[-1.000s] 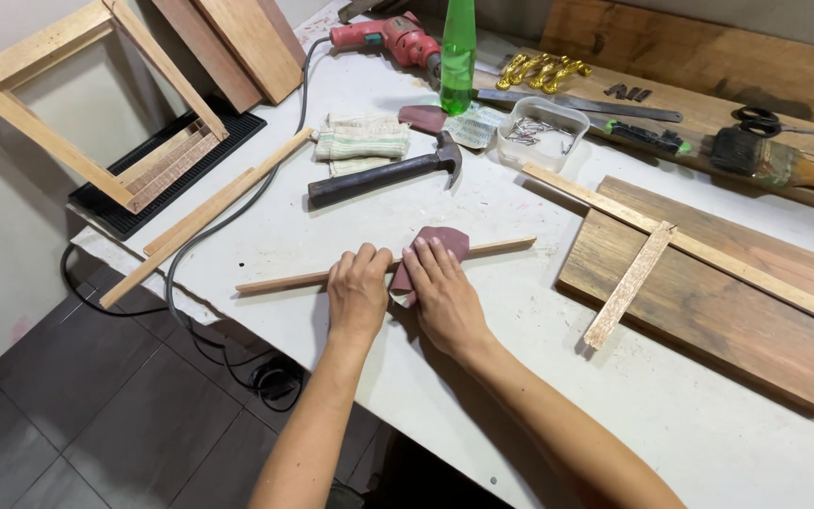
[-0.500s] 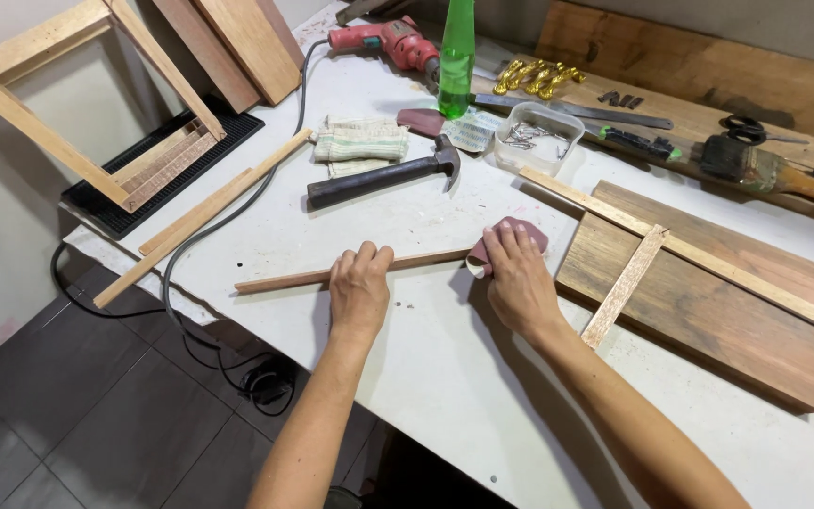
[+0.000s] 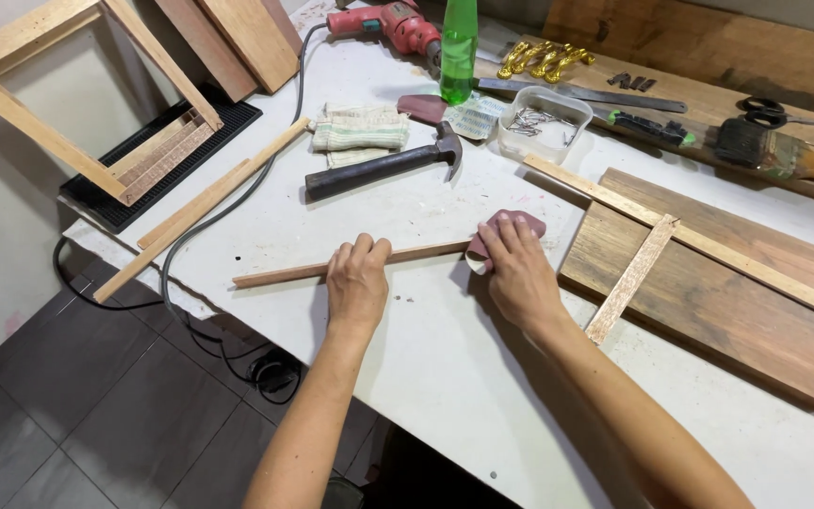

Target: Assembling a small wooden frame by hammering nails into thin strips and sanding them.

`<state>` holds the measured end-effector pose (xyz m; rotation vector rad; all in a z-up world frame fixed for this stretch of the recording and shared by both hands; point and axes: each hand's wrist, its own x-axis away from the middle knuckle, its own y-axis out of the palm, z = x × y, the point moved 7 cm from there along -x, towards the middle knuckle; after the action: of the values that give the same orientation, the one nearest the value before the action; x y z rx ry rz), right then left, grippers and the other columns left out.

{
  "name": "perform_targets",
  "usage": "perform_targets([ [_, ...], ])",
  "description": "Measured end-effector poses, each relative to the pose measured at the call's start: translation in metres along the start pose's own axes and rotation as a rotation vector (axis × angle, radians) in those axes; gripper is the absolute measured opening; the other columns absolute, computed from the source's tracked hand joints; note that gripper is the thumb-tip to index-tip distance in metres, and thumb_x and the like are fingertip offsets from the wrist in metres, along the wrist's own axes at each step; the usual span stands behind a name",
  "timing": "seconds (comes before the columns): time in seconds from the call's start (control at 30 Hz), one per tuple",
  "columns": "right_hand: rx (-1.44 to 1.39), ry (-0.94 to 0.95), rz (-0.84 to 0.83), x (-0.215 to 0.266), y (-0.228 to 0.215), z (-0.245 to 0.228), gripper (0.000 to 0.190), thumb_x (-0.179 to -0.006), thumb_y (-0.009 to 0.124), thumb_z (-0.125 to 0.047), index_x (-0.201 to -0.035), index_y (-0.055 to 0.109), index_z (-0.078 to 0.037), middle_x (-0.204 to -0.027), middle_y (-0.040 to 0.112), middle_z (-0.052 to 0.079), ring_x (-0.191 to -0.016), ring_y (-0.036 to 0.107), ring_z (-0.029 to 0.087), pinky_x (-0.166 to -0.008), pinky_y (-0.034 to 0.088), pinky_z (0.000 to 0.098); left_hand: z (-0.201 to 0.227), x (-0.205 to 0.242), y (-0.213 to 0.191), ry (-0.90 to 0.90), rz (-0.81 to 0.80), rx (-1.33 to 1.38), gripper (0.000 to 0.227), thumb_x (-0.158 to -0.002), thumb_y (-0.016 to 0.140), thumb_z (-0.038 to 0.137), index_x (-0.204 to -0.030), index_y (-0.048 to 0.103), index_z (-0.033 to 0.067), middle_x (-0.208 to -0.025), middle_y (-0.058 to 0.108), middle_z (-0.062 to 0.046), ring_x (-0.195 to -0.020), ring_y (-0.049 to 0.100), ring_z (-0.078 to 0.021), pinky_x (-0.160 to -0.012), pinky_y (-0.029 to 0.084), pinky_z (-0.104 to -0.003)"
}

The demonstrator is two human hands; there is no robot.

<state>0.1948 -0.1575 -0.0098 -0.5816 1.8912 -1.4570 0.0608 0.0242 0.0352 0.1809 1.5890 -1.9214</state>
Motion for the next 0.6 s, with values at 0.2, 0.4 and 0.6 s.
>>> perform_targets([
  [0.2, -0.058, 0.165, -0.052, 0.001, -0.022, 0.025, 0.055, -0.101, 0.045, -0.013, -0.155, 0.040, -0.013, -0.162, 0.031, 0.022, -0.153, 0.025, 0.039, -0.127, 0.019, 0.0469, 0.003, 0.005, -0.004, 0.063, 0.071, -0.020, 0.017, -0.084, 0.060, -0.011, -0.078, 0.064, 0.0046, -0.082, 0.062, -0.007, -0.078, 0.062, -0.0265, -0.071, 0.055, -0.041],
  [0.4, -0.035, -0.060, 0.205, 0.010, -0.025, -0.044, 0.064, -0.094, 0.049, -0.007, -0.157, 0.045, -0.017, -0.161, 0.033, 0.026, -0.149, 0.028, 0.041, -0.121, 0.022, 0.0524, 0.006, 0.016, 0.005, 0.131, 0.148, -0.023, 0.016, -0.083, 0.066, -0.009, -0.079, 0.067, 0.0061, -0.084, 0.065, -0.006, -0.081, 0.064, -0.0262, -0.076, 0.056, -0.039],
  [0.6, -0.191, -0.167, 0.099, 0.012, -0.004, -0.103, 0.058, -0.092, 0.056, -0.014, -0.150, 0.049, -0.015, -0.158, 0.039, 0.022, -0.150, 0.030, 0.042, -0.122, 0.025, 0.0507, 0.014, 0.024, -0.014, 0.137, 0.160, 0.104, 0.008, -0.084, 0.069, 0.002, -0.088, 0.073, 0.0066, -0.095, 0.069, -0.005, -0.095, 0.064, -0.0281, -0.079, 0.054, -0.043],
])
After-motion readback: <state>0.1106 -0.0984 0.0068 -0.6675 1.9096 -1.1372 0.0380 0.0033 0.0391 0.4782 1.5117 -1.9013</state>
